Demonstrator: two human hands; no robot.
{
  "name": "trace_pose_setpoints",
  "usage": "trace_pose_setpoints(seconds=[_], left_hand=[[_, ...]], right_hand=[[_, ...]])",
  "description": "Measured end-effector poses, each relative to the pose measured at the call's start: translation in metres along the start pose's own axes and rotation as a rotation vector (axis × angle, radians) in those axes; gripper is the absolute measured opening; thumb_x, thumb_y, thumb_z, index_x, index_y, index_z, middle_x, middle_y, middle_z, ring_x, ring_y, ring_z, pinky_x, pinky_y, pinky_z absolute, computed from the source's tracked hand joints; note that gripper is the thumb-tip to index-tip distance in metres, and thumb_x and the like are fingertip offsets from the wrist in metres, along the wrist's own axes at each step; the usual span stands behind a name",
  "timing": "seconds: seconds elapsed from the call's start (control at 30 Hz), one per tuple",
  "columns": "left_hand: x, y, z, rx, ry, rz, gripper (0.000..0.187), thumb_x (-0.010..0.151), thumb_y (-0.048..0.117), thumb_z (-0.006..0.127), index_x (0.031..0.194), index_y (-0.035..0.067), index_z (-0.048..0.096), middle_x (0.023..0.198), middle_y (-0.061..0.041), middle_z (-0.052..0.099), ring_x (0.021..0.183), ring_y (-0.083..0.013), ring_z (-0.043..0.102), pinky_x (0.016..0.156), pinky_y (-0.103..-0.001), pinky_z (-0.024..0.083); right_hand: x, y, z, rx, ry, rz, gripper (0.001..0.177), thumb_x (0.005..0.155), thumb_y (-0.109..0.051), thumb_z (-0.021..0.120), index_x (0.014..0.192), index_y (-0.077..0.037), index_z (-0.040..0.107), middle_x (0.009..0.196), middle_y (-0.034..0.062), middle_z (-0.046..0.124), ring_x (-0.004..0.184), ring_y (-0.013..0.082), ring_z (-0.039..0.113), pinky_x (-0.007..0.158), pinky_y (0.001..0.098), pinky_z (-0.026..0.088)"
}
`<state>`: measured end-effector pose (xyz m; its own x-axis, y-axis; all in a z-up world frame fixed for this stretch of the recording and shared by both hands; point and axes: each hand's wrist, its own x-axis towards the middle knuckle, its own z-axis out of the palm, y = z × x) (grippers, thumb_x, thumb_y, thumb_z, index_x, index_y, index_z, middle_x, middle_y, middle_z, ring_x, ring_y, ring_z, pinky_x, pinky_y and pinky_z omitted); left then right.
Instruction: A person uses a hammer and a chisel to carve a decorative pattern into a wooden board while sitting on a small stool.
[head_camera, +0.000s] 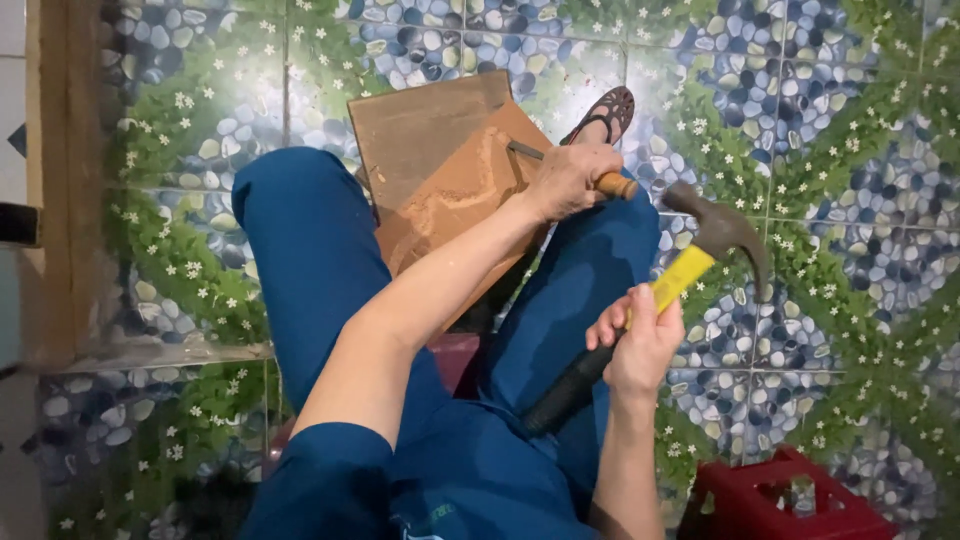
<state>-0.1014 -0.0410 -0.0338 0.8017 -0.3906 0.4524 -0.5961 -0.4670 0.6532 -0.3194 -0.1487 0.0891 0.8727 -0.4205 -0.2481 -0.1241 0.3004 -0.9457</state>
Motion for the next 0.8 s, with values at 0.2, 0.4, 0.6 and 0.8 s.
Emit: trace_pose_setpoints(seconds=[0.2,0.4,0.6,0.8], left_hand=[[-0.003,-0.025,0.031,0.036,-0.036,-0.061,0.022,0.076,0.051,0.077,0.086,0.043,0.059,0.083,0.020,0.061,0.091,-0.0050,0.068,0.075,-0.024,0.055],[-0.004,-0.023,0.034,0.089,-0.040,-0.043,0.022,0.073,0.048,0.076,0.084,0.037,0.060,0.076,0.015,0.061,0.085,-0.0122,0.070,0.072,-0.029,0.055],[-0.006,-0.036,0.030,0.111,-0.051,-0.028,0.017,0.073,0.042,0.076,0.079,0.036,0.061,0.070,0.011,0.063,0.081,-0.0165,0.072,0.069,-0.034,0.055],[-0.002,-0.042,0.030,0.084,-0.064,-0.081,0.017,0.073,0.043,0.076,0.083,0.036,0.064,0.071,0.012,0.064,0.083,-0.0169,0.073,0.071,-0.033,0.055]], right_hand=[[0.009,0.020,0.004,0.047,-0.002,0.090,0.015,0.112,-0.013,0.049,0.102,-0.002,0.053,0.058,0.0103,0.041,0.035,0.0247,0.050,0.019,0.0458,0.041],[0.013,0.016,0.003,0.068,0.125,0.045,0.016,0.114,-0.018,0.045,0.103,-0.006,0.050,0.059,0.0082,0.043,0.037,0.0221,0.051,0.020,0.0457,0.043],[0.015,0.020,0.010,0.080,0.110,0.140,0.018,0.111,-0.017,0.049,0.098,-0.006,0.050,0.057,0.0066,0.042,0.035,0.0180,0.046,0.021,0.0420,0.042],[0.020,0.030,0.005,0.094,0.007,0.223,0.020,0.111,-0.018,0.053,0.096,-0.005,0.051,0.058,0.0063,0.041,0.037,0.0222,0.048,0.022,0.0419,0.041]])
